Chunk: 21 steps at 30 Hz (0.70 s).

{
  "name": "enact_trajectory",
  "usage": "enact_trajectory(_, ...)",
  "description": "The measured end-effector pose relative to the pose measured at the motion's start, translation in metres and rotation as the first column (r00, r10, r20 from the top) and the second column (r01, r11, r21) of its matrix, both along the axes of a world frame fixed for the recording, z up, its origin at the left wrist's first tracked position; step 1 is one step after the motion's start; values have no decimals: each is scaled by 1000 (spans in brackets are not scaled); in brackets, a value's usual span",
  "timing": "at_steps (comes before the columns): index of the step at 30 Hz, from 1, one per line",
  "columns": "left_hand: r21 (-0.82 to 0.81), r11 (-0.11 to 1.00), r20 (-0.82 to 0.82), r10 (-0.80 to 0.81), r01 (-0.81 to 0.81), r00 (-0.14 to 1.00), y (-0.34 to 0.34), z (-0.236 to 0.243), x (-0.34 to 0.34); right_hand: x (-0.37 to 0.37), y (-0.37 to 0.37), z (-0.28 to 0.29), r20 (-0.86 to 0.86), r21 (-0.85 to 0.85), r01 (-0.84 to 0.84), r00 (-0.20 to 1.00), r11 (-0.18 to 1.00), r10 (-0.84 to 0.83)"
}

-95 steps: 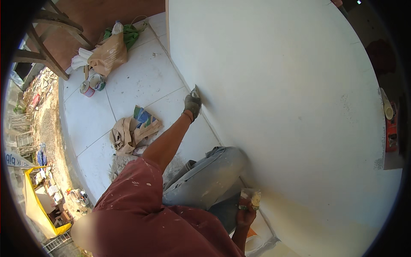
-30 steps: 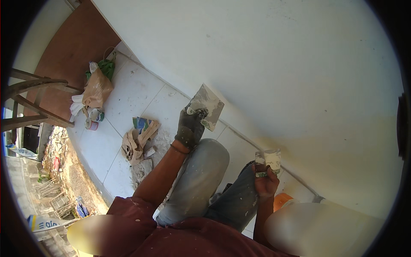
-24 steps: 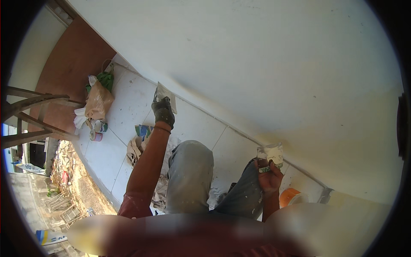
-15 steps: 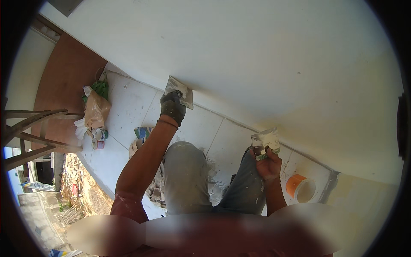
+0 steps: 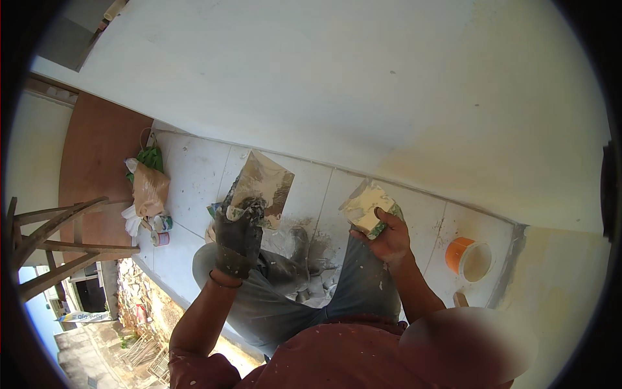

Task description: Applying and smoothing wall putty or plaster on a ceiling and wall corner using spatulas.

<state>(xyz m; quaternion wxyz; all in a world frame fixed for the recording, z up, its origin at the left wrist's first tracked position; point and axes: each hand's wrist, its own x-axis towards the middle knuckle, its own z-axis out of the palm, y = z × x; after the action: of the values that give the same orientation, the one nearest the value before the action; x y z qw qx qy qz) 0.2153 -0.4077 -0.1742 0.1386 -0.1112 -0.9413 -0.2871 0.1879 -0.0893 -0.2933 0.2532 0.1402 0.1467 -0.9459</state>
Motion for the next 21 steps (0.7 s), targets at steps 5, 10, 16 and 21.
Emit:
enact_trajectory(5, 300, 947, 262, -201, 118, 944, 19, 10, -1, 16, -23, 18, 228, 3, -148, 963, 989, 144)
enact_trajectory(10, -29, 800, 160, -588, 600, 793, 41, 15, -21, 2, -50, 58, 338, 40, -111, 937, 993, 91)
enact_trajectory(16, -5, 799, 230, -584, 601, 778, 24, -6, -44, 12, -40, 50, 165, -148, 38, 986, 988, -13)
enact_trajectory(21, 123, 980, 405, -191, 153, 894, -20, -71, -41, -2, -56, 64, 56, 101, 294, 952, 950, -300)
